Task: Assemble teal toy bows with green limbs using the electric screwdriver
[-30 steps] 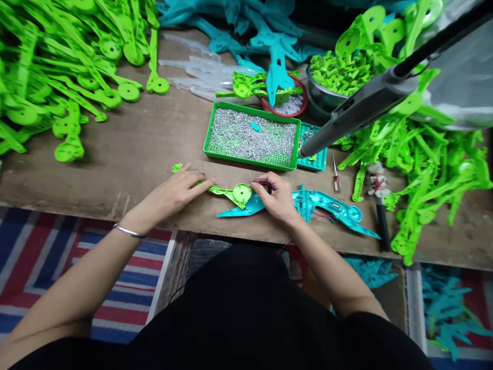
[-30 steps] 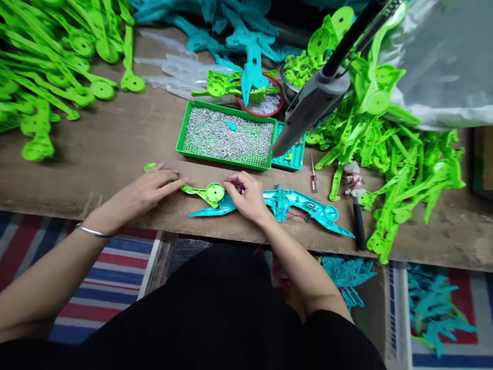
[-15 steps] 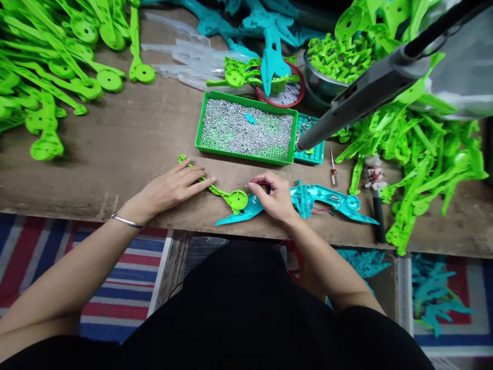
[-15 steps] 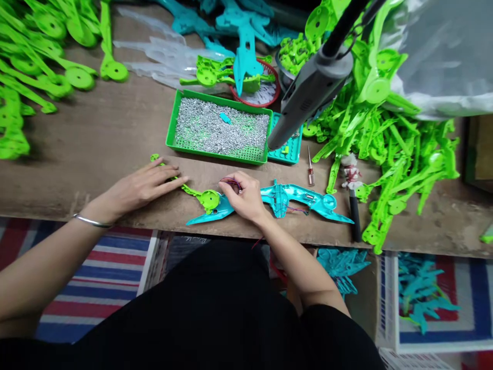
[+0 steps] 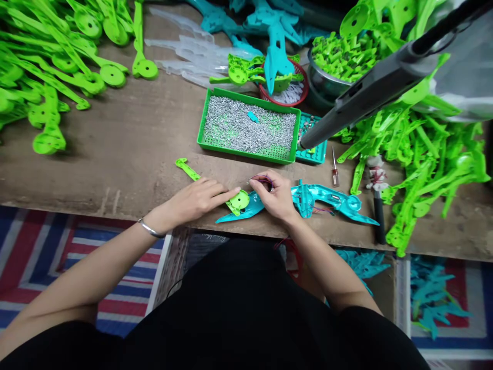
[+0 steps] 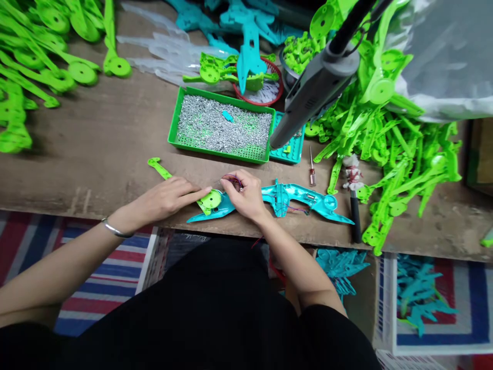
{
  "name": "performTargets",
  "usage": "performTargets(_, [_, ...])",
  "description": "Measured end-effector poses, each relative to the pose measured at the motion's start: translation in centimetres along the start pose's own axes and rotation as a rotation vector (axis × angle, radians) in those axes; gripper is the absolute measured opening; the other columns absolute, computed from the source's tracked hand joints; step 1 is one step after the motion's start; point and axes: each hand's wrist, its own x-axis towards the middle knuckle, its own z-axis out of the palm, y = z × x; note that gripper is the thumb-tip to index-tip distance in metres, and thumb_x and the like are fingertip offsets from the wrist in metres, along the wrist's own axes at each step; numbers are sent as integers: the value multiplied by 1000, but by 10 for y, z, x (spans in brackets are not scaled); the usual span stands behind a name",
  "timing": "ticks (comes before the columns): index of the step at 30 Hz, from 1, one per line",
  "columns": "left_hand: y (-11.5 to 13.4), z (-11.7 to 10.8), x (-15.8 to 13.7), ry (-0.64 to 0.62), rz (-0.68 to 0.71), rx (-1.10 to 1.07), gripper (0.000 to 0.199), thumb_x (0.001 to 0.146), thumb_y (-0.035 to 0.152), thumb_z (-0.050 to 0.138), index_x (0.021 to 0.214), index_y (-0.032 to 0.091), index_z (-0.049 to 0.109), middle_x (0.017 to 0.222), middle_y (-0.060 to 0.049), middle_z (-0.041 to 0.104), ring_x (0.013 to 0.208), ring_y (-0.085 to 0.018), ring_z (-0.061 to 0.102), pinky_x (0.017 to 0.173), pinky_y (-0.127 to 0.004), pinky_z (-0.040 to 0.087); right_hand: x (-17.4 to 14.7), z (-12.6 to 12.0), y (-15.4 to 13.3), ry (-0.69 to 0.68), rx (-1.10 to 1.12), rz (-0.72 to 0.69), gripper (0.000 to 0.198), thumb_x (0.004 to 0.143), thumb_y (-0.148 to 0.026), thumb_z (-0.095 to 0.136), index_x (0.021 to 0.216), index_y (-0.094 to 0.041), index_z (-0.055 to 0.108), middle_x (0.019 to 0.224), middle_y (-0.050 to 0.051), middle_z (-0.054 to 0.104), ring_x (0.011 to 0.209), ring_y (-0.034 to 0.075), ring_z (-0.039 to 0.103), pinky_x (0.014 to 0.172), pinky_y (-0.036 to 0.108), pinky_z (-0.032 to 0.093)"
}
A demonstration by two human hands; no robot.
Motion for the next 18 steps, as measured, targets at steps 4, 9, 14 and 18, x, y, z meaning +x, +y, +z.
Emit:
performTargets(4, [-3, -2, 9, 18, 64, 54, 49, 100, 13, 35, 149, 22, 39, 108, -9, 69, 94, -20, 59, 91, -38, 46, 0, 1, 0, 5, -8, -10, 13, 86, -30, 64, 80, -19, 69, 78, 2, 69, 67, 13, 58, 65, 29, 46])
performTargets(9, [-8, 1, 12, 76, 93, 126, 49, 100, 13, 36, 149, 17, 36, 109, -10, 68, 93, -21, 57, 88, -37, 45, 0, 1, 1, 22, -14, -36, 12, 85, -29, 65, 80, -19, 69, 77, 1, 69, 67, 12, 57, 65, 28, 46])
performTargets(14, [-12, 2, 9, 90, 106, 109, 52, 100, 12, 37, 151, 22, 33, 106, -9, 68, 91, -20, 55, 85, -35, 45, 0, 1, 1, 30, -14, -44, 11, 85, -27, 65, 80, -19, 69, 75, 1, 68, 65, 12, 56, 63, 27, 44])
performTargets(18, [-4, 4, 6, 85, 35, 133, 48, 100, 14, 38, 148, 20, 39, 102, -9, 68, 88, -20, 55, 83, -36, 45, 0, 1, -1, 30, -21, -24, 11, 84, -27, 65, 79, -19, 69, 76, 1, 69, 65, 12, 56, 64, 27, 45])
